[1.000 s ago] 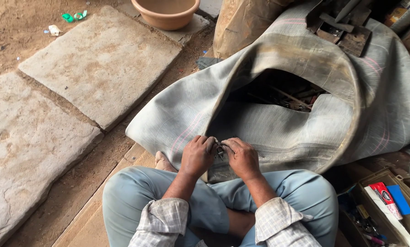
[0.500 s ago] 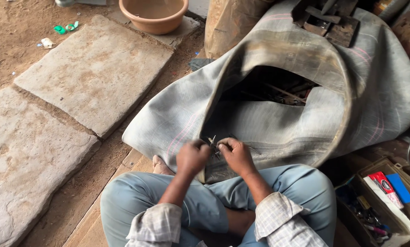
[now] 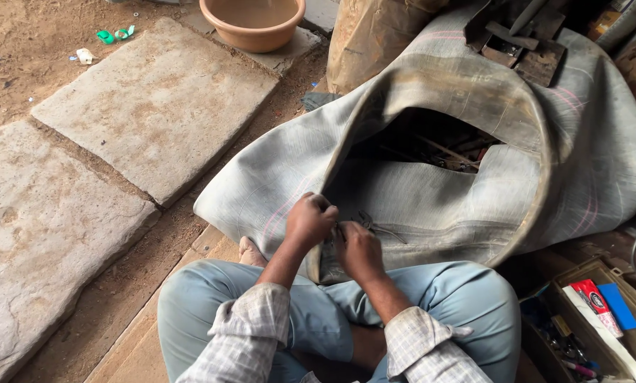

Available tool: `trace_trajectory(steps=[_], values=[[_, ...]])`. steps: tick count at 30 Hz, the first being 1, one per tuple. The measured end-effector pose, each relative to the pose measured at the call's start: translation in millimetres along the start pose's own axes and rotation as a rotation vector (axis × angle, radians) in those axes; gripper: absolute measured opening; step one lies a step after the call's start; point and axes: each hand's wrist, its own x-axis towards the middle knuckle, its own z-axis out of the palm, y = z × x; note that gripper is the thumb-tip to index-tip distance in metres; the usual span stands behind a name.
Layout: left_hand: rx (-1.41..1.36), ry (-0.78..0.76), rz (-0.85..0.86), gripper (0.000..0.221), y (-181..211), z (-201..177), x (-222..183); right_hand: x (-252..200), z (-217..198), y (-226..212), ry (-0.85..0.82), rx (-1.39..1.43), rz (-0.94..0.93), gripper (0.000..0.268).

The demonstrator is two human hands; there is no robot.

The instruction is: Repairing or inspecting a motorcycle inner tube by handling the valve area.

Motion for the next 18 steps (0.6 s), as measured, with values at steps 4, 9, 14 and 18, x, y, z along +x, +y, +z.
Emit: trace_trajectory(steps=[4, 9, 14, 18], values=[[-0.120, 0.118, 0.113, 0.026, -45, 25, -2, 5, -16, 7, 0.018, -0.116, -0.101, 0.012], [-1.132, -0.058, -0.356, 0.021, -104, 79, -9, 33, -34, 24, -0.020, -0.219, -0.452, 0.017], [-1.524, -0.111, -0.321, 0.022, -108, 103, -17, 57, -67, 5, -0.127, -0.089, -0.260, 0.017], [-0.964, 0.020, -0.283, 0.028, -79, 51, -9, 26, -33, 23, -0.135, 0.140, 0.154, 0.021]])
